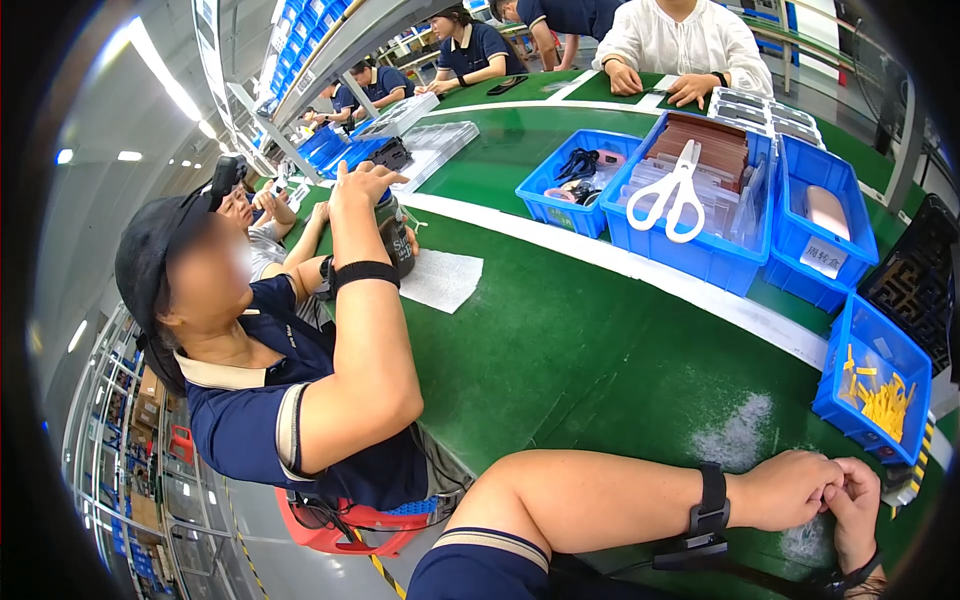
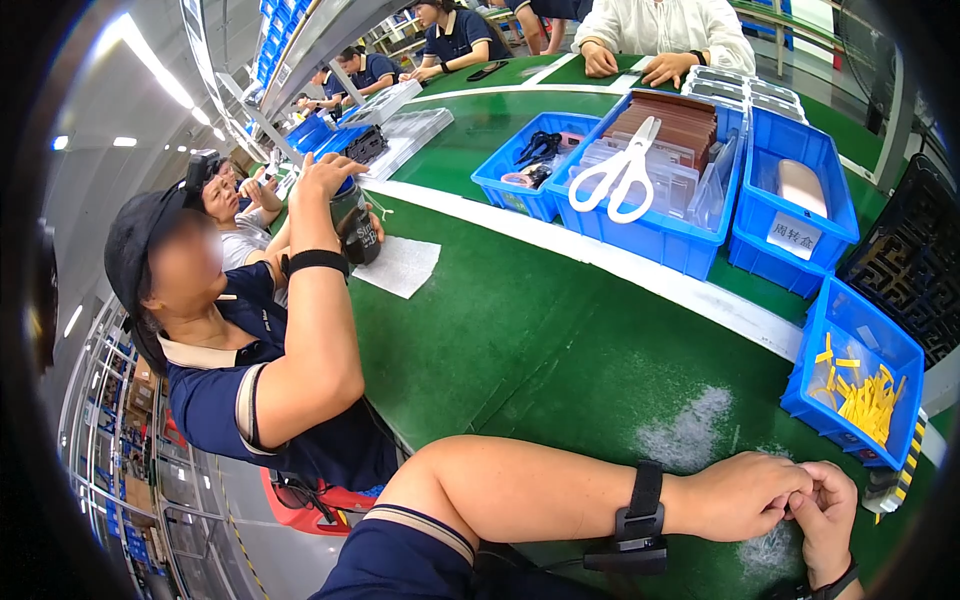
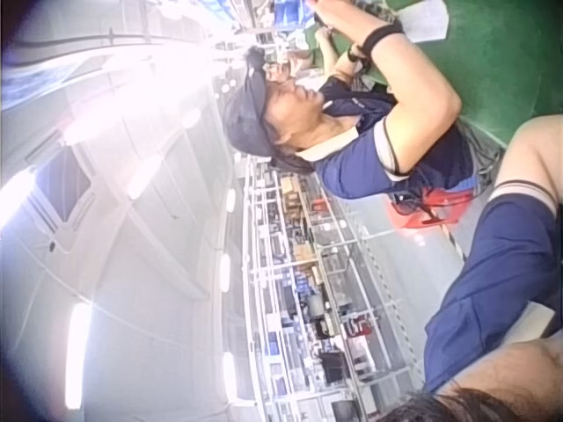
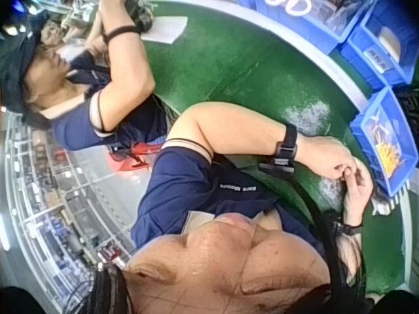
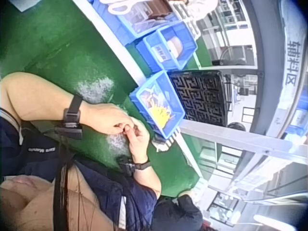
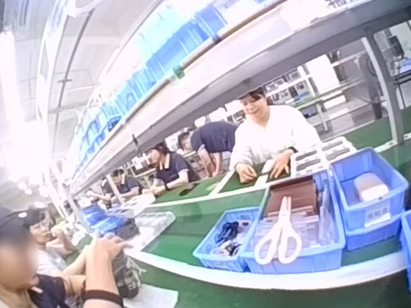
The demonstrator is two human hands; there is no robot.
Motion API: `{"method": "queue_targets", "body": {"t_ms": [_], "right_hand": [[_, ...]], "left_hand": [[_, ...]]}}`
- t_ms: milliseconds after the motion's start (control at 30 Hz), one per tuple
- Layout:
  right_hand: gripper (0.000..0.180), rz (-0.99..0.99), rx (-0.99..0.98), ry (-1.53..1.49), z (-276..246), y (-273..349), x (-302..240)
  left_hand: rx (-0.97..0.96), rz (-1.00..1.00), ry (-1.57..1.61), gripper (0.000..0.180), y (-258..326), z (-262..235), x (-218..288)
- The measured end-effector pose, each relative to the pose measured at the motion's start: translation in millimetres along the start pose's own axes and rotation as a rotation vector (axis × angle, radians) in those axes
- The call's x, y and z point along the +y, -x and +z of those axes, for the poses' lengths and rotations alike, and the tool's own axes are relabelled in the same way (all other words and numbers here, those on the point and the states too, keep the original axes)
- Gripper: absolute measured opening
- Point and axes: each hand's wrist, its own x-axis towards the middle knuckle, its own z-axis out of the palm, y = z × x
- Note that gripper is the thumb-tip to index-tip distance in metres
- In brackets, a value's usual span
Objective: Assembling small circular components at a factory workstation.
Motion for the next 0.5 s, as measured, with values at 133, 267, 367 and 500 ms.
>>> {"method": "queue_targets", "body": {"t_ms": [133, 267, 367, 500], "right_hand": [[0.025, -0.008, -0.009, -0.002, -0.2, -2.8, 1.7], [0.026, -0.001, -0.02, 0.003, -0.2, -1.8, 0.5], [0.026, 0.003, -0.02, 0.001, -0.4, -1.0, 0.5], [0.026, -0.007, -0.002, -0.005, 0.2, -0.1, 1.2]], "left_hand": [[-0.01, -0.007, 0.0, 0.01, -1.3, -1.8, -2.7], [0.015, 0.009, 0.007, 0.009, 0.1, -0.6, -1.6], [0.024, 0.018, 0.018, 0.009, 0.3, 0.4, -0.8], [0.008, 0.004, 0.025, 0.008, -0.7, -0.5, -0.2]]}}
